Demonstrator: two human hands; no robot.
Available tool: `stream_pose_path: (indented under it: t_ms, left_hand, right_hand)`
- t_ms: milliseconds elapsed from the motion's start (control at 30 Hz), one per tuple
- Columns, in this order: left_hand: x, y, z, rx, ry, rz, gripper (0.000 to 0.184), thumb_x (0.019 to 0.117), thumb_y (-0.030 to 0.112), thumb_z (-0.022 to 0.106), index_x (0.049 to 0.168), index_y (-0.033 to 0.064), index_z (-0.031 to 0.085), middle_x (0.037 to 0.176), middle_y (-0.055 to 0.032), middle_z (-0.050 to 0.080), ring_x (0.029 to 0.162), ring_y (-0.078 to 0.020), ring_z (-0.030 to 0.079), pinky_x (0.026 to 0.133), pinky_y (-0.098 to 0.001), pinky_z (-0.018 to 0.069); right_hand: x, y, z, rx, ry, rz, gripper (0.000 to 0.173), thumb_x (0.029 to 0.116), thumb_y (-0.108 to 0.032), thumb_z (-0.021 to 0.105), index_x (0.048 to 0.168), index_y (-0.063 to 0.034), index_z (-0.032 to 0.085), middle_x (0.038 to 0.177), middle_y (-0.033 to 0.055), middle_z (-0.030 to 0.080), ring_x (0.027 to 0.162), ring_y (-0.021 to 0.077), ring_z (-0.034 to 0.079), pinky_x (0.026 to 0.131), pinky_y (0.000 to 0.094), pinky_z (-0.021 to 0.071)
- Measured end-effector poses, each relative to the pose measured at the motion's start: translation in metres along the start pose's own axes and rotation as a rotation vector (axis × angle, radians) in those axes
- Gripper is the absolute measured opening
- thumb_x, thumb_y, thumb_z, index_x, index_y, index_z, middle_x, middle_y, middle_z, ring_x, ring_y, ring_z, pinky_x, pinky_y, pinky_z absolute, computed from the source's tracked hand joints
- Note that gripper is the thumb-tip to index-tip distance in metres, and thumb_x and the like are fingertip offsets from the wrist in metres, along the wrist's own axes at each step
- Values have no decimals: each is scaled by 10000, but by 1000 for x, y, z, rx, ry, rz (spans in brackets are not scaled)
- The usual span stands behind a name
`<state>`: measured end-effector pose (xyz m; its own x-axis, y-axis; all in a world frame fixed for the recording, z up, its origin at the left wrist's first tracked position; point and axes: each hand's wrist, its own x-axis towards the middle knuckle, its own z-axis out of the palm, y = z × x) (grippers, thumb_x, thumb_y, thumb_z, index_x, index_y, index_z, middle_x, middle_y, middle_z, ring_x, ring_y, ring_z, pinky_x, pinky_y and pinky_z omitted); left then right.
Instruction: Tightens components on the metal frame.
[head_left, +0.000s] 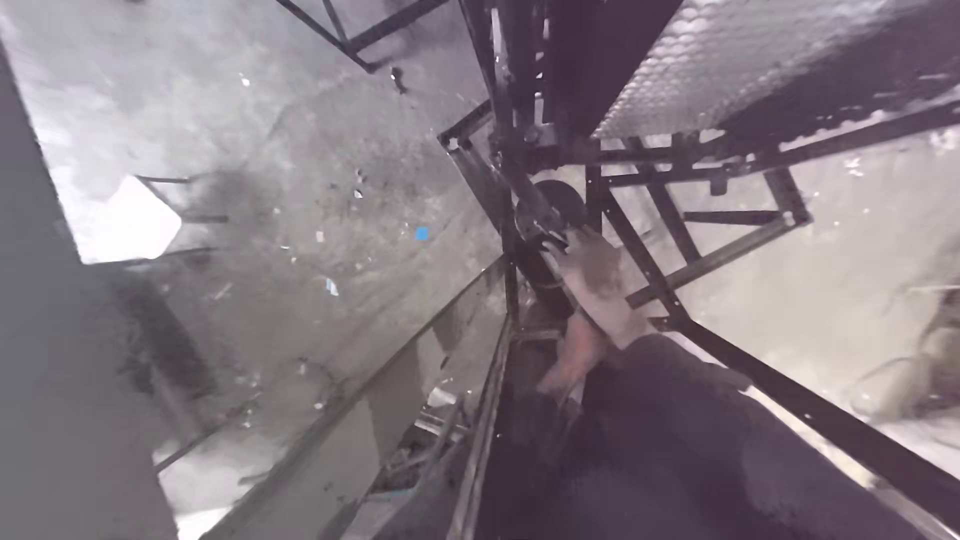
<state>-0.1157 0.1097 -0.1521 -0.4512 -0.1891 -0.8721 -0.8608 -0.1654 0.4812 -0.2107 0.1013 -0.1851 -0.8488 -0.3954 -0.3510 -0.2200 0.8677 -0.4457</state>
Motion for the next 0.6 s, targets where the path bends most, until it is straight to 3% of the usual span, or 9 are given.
stream_pose_path:
  t_ms: [100,167,267,400,467,533,600]
  left_hand:
    - [-12,14,-1,-154,34,-58,312,1038,-59,463,1337,-147,477,1192,-193,645,1031,-82,640,946,-217,517]
    - [-9,6,-3,-79,8,8,320,1024,-46,506,1325,-154,491,1197,-197,650,1059,-89,639,968,-224,510]
    - [5,-25,-8,79,-31,172,375,967,40,628,1287,-147,566,1203,-217,689,1131,-166,667,1034,-297,515]
    - [14,-39,-6,171,-7,243,413,946,106,670,1275,-130,587,1202,-203,695,1141,-171,667,1042,-300,512]
    - [8,-30,-8,256,-26,236,470,938,129,687,1312,-132,573,1261,-231,670,1211,-215,637,1089,-329,472]
    - [8,-20,-10,245,-57,136,490,965,128,665,1373,-106,526,1288,-226,657,1210,-233,641,1078,-355,490]
    - [10,-9,-12,177,-83,-11,439,1049,195,569,1415,-38,496,1208,-193,677,1062,-235,696,945,-410,577]
  right_hand:
    - [0,-7,3,13,2,31,388,987,-433,664,1099,-69,736,1025,157,725,961,359,710,779,566,569]
    - [-1,-10,1,33,28,41,361,1000,-400,650,1071,-55,733,1008,163,727,961,361,714,793,559,576]
    - [-5,-14,-4,32,-41,79,399,1026,-417,606,1161,-52,695,1099,196,702,1026,389,692,842,586,563]
    - [-1,-16,1,41,-90,180,383,990,-443,636,1124,-90,701,1037,181,710,938,392,700,720,607,554]
    - [0,-16,-4,42,-136,193,354,996,-431,619,1119,-108,697,990,165,718,892,376,710,676,595,552]
    - [-2,-7,-8,111,-127,188,333,997,-389,630,1211,-144,700,1031,138,730,916,345,711,741,583,562]
    - [-5,10,-10,186,-14,190,315,988,-372,654,1205,-152,715,992,116,744,865,317,719,737,567,571]
